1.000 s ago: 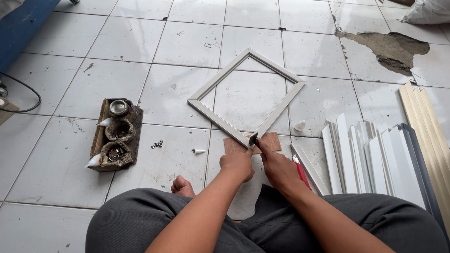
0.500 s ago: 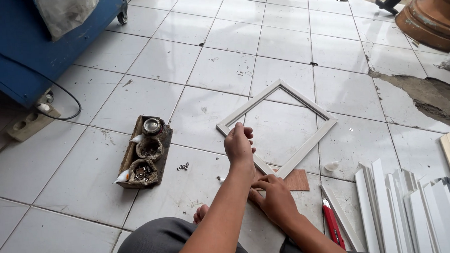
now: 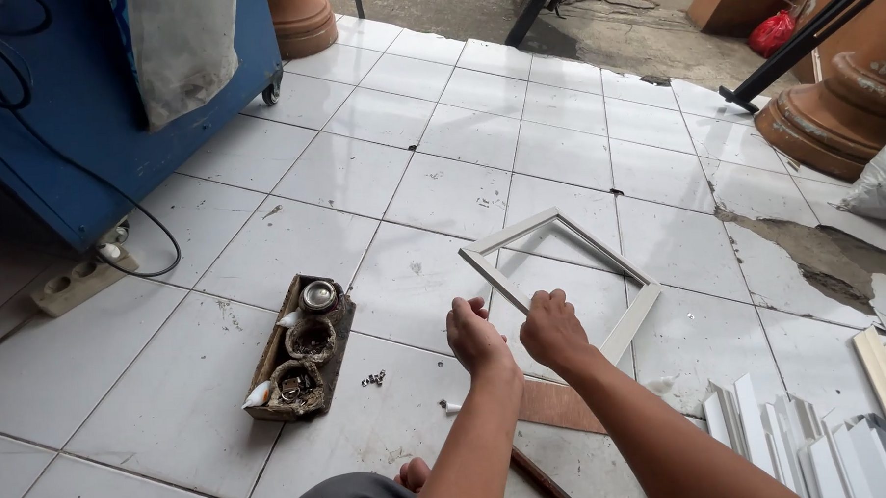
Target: Assembling a white picture frame by hammering nails into the corner joints for reinforcement.
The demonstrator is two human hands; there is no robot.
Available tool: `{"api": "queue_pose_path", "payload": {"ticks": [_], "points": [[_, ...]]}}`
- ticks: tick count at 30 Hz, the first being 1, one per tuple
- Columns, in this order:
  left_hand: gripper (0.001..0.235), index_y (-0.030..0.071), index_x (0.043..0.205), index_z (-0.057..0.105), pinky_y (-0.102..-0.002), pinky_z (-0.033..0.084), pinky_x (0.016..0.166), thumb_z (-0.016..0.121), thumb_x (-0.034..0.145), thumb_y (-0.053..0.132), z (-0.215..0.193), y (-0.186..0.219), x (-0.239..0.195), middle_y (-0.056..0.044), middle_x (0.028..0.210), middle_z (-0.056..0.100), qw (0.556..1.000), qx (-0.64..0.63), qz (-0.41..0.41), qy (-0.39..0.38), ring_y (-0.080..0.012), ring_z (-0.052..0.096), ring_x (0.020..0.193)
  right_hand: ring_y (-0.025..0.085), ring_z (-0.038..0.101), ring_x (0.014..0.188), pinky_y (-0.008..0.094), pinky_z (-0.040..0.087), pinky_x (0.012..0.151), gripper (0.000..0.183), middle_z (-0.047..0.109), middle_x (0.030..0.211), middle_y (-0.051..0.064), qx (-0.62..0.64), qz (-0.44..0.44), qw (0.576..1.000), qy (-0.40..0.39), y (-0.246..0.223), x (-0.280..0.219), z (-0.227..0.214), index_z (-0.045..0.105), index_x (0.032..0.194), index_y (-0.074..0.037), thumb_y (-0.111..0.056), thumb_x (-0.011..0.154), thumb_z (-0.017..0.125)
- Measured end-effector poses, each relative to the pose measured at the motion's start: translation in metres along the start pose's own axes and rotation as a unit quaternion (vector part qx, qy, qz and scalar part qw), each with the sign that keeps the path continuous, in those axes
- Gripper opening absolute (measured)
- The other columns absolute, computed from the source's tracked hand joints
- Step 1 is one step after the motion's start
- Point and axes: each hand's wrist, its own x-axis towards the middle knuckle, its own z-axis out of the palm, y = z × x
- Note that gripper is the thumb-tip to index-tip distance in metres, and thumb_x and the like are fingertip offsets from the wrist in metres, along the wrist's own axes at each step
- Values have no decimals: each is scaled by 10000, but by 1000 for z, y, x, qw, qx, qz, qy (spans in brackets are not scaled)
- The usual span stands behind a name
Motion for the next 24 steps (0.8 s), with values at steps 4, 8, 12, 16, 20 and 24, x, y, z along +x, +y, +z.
{"api": "queue_pose_path", "payload": {"ticks": [4, 8, 12, 16, 20, 24], "points": [[315, 156, 893, 561, -292, 434, 623, 378, 845, 407, -15, -5, -17, -48, 830, 472, 1000, 5, -13, 3, -181, 446, 768, 267, 526, 720, 363, 452, 602, 232, 403, 853, 104, 185, 58, 975, 107, -10, -55, -112, 482, 961, -18, -9, 730, 473], [477, 100, 1080, 447, -331, 399, 729, 433, 785, 475, -28, -5, -44, -68, 979, 451, 988, 44, -98, -112, -198, 458, 872, 120, 335, 754, 292, 302, 708, 311, 283, 797, 0, 619, 38, 755, 213, -16, -126, -173, 372, 976, -118, -39, 676, 389], [787, 87, 1321, 309, -383, 337, 965, 266, 808, 682, -43, 12, -85, -117, 1301, 381, 923, 61, -150, -350, -277, 422, 1183, 156, 393, 872, 363, 338, 796, 523, 361, 922, 30, 799, 39, 598, 38, 1, -187, -176, 346, 1195, -148, -22, 699, 455], [436, 81, 1078, 420, -292, 477, 779, 412, 881, 470, -56, -2, -81, -56, 972, 546, 932, -19, -119, -341, -197, 586, 949, 228, 448, 904, 422, 371, 840, 547, 421, 943, 71, 816, 78, 571, -40, 42, -206, -125, 386, 1219, -125, 43, 708, 487], [208, 177, 988, 435, -336, 469, 807, 472, 892, 358, -68, -9, -90, -29, 921, 604, 924, 87, -76, -365, -209, 618, 913, 290, 503, 931, 461, 428, 810, 627, 487, 1018, 152, 792, 100, 594, -94, 57, -222, -120, 384, 1297, -120, 6, 702, 537], [219, 169, 971, 442, -333, 478, 793, 474, 889, 370, -61, 0, -107, -45, 868, 612, 918, 103, -1, -383, -197, 630, 840, 319, 527, 934, 424, 464, 762, 625, 478, 1059, 181, 767, 113, 627, -83, 76, -215, -107, 372, 1311, -104, -88, 723, 582]]}}
